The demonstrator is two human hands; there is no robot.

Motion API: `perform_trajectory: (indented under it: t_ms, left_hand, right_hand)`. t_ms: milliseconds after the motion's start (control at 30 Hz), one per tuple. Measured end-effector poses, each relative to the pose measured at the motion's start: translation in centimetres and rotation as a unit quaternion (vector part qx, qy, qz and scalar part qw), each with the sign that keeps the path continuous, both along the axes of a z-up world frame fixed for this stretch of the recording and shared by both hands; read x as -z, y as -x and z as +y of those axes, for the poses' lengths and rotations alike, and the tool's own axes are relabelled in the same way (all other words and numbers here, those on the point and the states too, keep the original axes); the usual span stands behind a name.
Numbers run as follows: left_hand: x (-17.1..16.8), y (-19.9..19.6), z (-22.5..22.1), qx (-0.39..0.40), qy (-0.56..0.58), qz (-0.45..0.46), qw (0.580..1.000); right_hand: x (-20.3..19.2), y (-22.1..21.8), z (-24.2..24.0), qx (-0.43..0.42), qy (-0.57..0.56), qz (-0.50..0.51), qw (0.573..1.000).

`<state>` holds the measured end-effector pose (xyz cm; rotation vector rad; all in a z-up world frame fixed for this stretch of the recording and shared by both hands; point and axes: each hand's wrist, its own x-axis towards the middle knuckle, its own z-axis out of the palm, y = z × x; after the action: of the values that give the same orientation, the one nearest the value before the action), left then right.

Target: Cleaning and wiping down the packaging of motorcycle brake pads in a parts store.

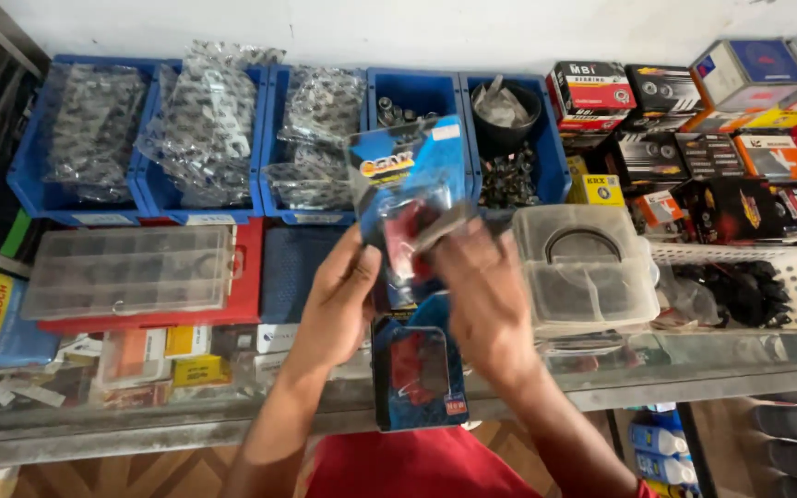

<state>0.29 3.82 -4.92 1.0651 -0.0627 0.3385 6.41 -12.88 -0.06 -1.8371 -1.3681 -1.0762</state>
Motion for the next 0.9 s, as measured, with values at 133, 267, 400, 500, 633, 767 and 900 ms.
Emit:
perform_trajectory:
  t_ms: [133, 267, 400, 500, 633, 767, 900]
  left_hand:
    - [-0.7, 0.5, -2.1, -0.002, -0.033, 0.033, 0.999]
    - [-0.4, -0.2, -2.4, -0.01, 0.046, 0.01, 0.999]
    - [2.8, -0.2, -2.1, 0.005, 0.086, -0.044, 0.995]
    - [0.6, 1.5, -3.1, 0.025, 0.011, 0.042, 0.999]
    - [-1.4, 1.5, -3.8, -0.042, -0.001, 0.035, 0.998]
    - [-2.8, 0.8, -3.9, -0.135, 0.125, 0.03, 0.983]
    - [-3.0, -0.9, -7.4, -0.189, 0.115, 0.049, 0.974]
  right_hand:
    - [-0.6, -0.3, 0.5, 0.083, -0.013, 0.028, 0.996]
    - [1.3, 1.5, 0.3, 0.064, 0.03, 0.013, 0.997]
    - [1.7, 0.6, -1.7, 0.09, 0.039, 0.048, 0.994]
    - [1.3, -0.4, -1.6, 0.092, -0.006, 0.093, 0.991]
    - [3.1, 0.3, -2.9, 0.018, 0.076, 0.073, 0.994]
    - [2.9, -0.3, -4.7, 0.096, 0.02, 0.228, 0.969]
    - [-1.4, 1.9, -3.8, -0.088, -0.243, 0.476, 0.841]
